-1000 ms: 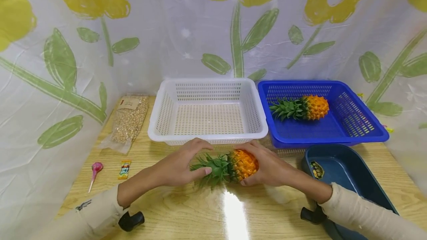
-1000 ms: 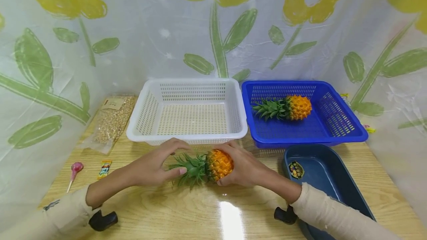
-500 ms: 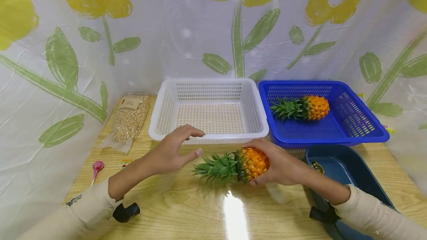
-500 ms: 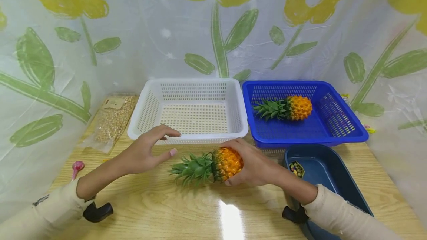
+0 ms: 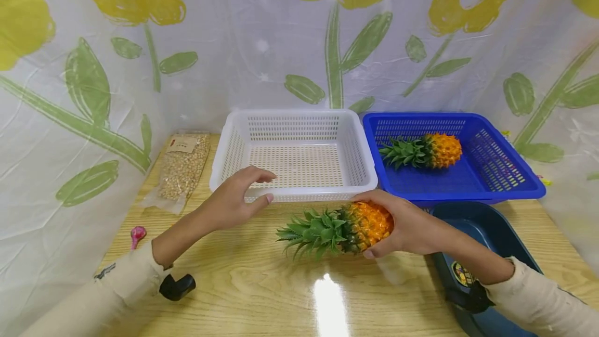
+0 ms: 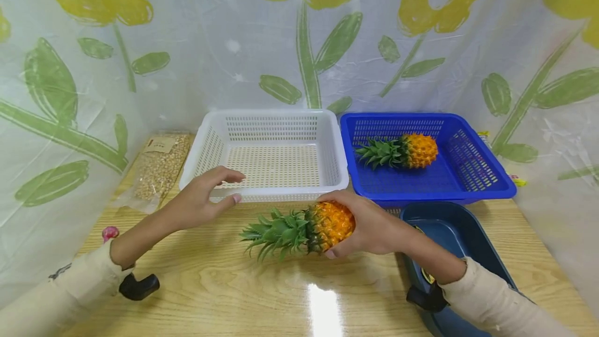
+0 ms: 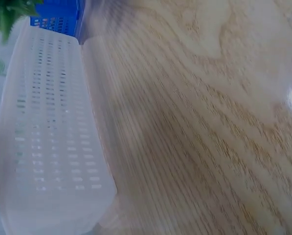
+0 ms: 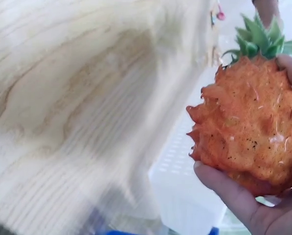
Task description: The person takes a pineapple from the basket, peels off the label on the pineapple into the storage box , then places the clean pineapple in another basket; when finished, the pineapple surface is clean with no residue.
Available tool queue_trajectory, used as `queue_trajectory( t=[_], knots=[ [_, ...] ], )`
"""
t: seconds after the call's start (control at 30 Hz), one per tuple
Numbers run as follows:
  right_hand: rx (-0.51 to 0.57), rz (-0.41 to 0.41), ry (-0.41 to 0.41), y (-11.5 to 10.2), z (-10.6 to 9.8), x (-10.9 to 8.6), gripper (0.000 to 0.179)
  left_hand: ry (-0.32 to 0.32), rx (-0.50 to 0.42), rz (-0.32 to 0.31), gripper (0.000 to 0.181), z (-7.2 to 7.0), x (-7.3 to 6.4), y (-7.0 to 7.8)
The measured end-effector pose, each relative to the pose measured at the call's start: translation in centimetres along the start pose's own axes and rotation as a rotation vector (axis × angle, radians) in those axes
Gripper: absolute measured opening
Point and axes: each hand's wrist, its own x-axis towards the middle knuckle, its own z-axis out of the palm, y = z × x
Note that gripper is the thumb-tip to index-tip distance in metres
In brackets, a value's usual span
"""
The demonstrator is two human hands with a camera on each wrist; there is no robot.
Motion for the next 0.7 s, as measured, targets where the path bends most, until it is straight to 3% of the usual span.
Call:
queue_trajectory(
  t=[0.17, 0.43, 0.7],
  knots=[
    [0.031, -0.039, -0.019, 0.1, -1.0, -0.5, 0.087, -0.029, 0.025, -0.059, 0.044, 0.0, 0.2, -0.6],
    [0.037, 0.005, 0.001, -0.2, -3.1, -1.2, 0.087, -0.081, 0.085, -0.114, 0.046, 0.0, 0.4, -0.7],
    [-0.012, -0.001, 0.035, -0.2, -5.9, -1.7, 0.086, -0.102, 0.155, -0.161, 0.034, 0.2, 0.6, -0.5]
  ],
)
